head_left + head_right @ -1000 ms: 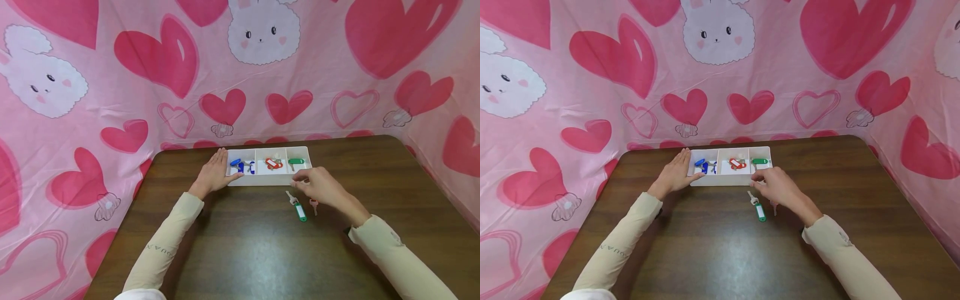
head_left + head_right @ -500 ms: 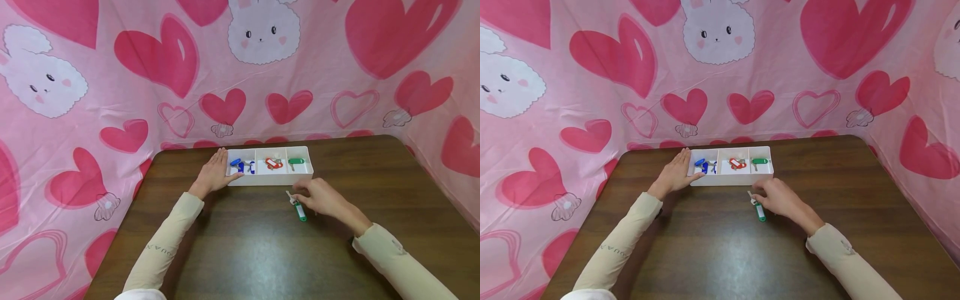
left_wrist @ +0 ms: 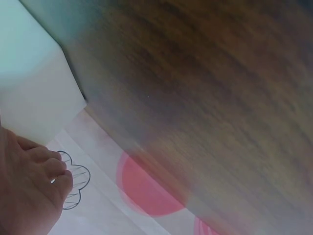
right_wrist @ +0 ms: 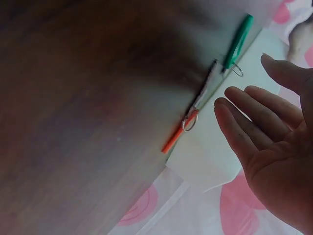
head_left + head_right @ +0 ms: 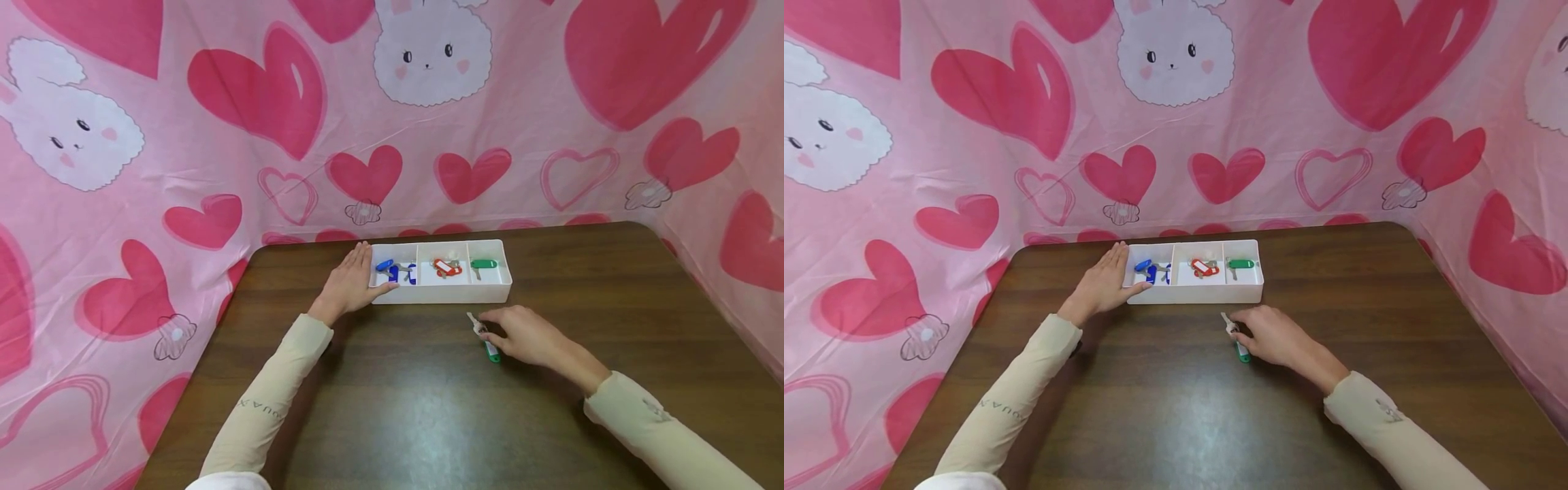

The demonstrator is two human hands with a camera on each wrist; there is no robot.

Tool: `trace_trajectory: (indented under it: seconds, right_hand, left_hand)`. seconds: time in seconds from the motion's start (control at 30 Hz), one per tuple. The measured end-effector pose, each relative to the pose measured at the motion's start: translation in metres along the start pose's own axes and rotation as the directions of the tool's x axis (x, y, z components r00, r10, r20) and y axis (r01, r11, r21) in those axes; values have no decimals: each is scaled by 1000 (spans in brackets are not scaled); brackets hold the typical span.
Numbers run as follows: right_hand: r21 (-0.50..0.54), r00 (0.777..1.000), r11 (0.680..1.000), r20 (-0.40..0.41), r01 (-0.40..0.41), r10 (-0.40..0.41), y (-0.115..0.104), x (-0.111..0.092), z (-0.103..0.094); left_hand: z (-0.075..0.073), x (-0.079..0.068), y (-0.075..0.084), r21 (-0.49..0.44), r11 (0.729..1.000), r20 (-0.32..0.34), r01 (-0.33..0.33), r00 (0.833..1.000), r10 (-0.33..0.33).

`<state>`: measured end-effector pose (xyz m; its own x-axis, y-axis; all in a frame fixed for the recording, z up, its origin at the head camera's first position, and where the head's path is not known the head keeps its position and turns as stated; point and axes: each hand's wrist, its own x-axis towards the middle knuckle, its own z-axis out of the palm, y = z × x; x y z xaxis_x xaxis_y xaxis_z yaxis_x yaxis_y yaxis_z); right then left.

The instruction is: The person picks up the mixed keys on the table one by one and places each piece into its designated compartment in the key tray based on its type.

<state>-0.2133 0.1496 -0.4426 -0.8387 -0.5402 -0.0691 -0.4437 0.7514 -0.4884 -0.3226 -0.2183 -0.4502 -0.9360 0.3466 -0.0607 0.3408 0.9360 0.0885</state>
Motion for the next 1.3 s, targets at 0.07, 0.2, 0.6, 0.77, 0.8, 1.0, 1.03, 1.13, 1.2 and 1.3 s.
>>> trace_trajectory:
  seconds: [0.07,0.2,0.6,0.77,0.8,1.0,1.03,1.13,1.2,1.3]
  right_hand:
    - [-11,1000,1000,7,14,-14,1,-1,2]
    - [-56,999,997,5,50,-50,2,-4,5]
    - [-138,999,989,-6,52,-54,8,-3,4]
    - [-153,998,986,-22,62,-67,8,-3,5]
    - [-155,997,986,-27,61,-66,8,-3,6]
    - [-165,996,984,-46,73,-82,7,-2,7]
    - [-172,995,982,-48,79,-89,7,-2,7]
    - [-177,995,981,-48,79,-89,7,-1,7]
    - [-177,996,982,-44,68,-77,6,0,7]
    - [-178,997,982,-37,61,-68,5,1,7]
  left_hand:
    - [0,0,0,1,1000,-3,-2,1000,2]
    - [-1,0,1,-2,1000,3,-5,1000,5]
    - [-2,0,0,-5,1000,-2,-11,1000,11]
    - [-1,0,0,-2,1000,2,-9,1000,9]
    - [-1,-1,0,-2,1000,4,-7,1000,7]
    - [-1,0,0,-1,1000,5,-2,1000,2]
    - [-1,0,0,-2,1000,5,-2,1000,2]
    - [0,0,0,-4,1000,2,-5,1000,5]
    - [0,0,0,-4,1000,0,-6,1000,6]
    - [0,0,0,-3,1000,-5,-6,1000,6]
